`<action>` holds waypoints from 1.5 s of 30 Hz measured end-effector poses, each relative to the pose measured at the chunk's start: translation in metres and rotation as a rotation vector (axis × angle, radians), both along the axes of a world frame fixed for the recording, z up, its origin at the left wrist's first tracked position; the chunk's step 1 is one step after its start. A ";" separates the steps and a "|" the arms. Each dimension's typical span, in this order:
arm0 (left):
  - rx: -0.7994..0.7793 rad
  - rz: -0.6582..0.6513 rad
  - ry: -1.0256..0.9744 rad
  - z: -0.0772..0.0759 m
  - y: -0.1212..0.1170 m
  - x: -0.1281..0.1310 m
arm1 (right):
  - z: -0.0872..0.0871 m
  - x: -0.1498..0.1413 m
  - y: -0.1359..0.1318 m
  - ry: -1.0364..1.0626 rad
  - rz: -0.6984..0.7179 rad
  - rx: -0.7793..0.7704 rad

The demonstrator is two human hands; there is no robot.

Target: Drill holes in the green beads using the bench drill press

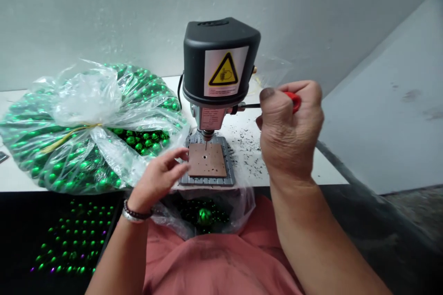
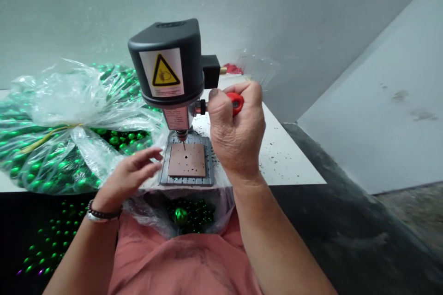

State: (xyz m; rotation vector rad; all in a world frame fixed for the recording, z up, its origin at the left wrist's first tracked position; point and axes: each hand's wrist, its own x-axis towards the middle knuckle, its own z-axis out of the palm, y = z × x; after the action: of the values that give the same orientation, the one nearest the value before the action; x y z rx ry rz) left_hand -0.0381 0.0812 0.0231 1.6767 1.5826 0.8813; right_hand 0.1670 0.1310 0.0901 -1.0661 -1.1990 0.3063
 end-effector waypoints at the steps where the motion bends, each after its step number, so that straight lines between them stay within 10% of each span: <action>1: 0.077 0.121 -0.020 0.001 0.009 -0.007 | 0.000 0.000 0.000 0.001 0.000 -0.003; 6: 0.256 0.686 0.152 -0.008 0.055 -0.034 | 0.000 0.001 -0.004 -0.008 -0.008 -0.027; 12: 0.622 0.805 0.281 0.031 0.045 -0.043 | -0.002 0.002 -0.005 -0.059 -0.024 -0.026; 15: 0.476 0.559 0.535 0.025 0.040 -0.045 | -0.004 0.002 -0.004 -0.044 -0.021 -0.013; 20: 0.249 -0.130 0.735 -0.055 0.013 -0.031 | -0.005 0.003 -0.004 -0.029 -0.009 -0.031; 23: 0.254 -0.059 0.863 -0.081 -0.009 -0.024 | -0.005 0.003 -0.004 -0.028 -0.007 -0.034; 26: 0.238 0.004 0.891 -0.076 -0.009 -0.022 | -0.006 0.003 -0.005 -0.006 -0.012 -0.044; 40: 0.072 -0.001 1.037 -0.062 0.137 -0.013 | -0.009 0.006 -0.007 -0.068 -0.043 -0.017; 45: 0.022 -0.028 1.043 -0.057 0.153 -0.012 | -0.009 0.005 -0.010 -0.059 -0.054 -0.028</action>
State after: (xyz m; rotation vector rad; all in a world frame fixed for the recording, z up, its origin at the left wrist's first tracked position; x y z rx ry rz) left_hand -0.0501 0.2341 -0.0337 2.3356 2.1514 -0.0804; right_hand 0.1716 0.1210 0.0807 -1.1367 -1.2194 0.2522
